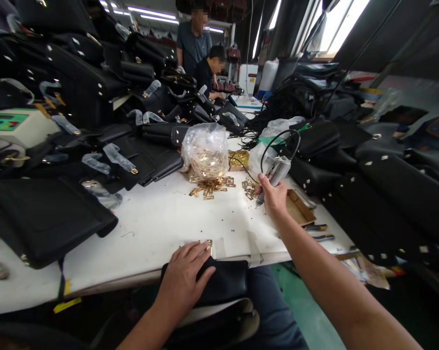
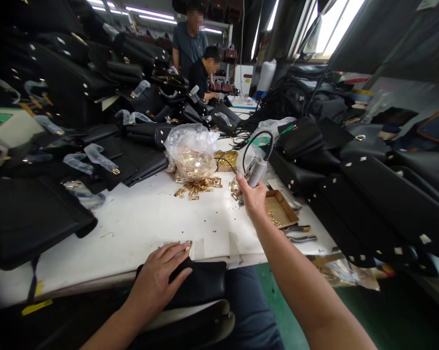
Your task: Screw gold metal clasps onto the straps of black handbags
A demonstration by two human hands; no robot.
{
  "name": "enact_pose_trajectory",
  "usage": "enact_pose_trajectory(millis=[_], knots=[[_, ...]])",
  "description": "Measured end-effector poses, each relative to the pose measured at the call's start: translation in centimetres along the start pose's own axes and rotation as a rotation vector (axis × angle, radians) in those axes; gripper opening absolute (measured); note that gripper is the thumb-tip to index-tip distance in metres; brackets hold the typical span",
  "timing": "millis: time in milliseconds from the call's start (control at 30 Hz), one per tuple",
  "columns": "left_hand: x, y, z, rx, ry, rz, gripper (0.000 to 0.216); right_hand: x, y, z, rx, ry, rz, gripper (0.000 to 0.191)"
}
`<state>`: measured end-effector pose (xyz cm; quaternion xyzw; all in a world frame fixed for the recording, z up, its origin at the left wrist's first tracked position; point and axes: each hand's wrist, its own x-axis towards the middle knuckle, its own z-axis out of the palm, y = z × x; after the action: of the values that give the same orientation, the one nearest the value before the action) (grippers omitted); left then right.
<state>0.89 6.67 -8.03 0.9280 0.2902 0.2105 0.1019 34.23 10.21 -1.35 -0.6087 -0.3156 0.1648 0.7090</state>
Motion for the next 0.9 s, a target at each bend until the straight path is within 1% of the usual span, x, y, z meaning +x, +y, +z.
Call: enact_pose_trajectory(millis=[133,367,500,633,700,767,900], knots=[[0.0,0.0,0.0,0.015,-0.009,-0.001,0.033,0.3,1.1,0.3,-0.027,0.009,0.008,0.05],[0.0,0.3,-0.1,0.005,-0.012,-0.014,0.033,0.1,2.4,0.5,-0.044,-0.017,0.025,0.05],[0.0,0.3,-0.1,0.018,-0.018,-0.008,0.034,0.2,2.4,0.5,-0.031,-0.007,0.021,0.049],[0.2,0.6,-0.4,0.004,-0.005,-0.019,0.032,-0.3,1.3,1.0,0.038,0.012,0.0,0.048],[0.3,0.9,-0.6,-0.013,-0.006,-0.028,0.032,-1.3,0.2,1.6,0.122,-0.006,-0.015,0.048],[0.5,1.3,-1.0,-0.035,-0.017,-0.046,0.032,-3.1,-1.1,2.5,0.228,-0.049,0.0,0.047],[0.6,2.0,-1.4,-0.092,-0.036,-0.113,0.035,-8.0,-3.4,4.5,0.45,-0.146,0.131,0.045]])
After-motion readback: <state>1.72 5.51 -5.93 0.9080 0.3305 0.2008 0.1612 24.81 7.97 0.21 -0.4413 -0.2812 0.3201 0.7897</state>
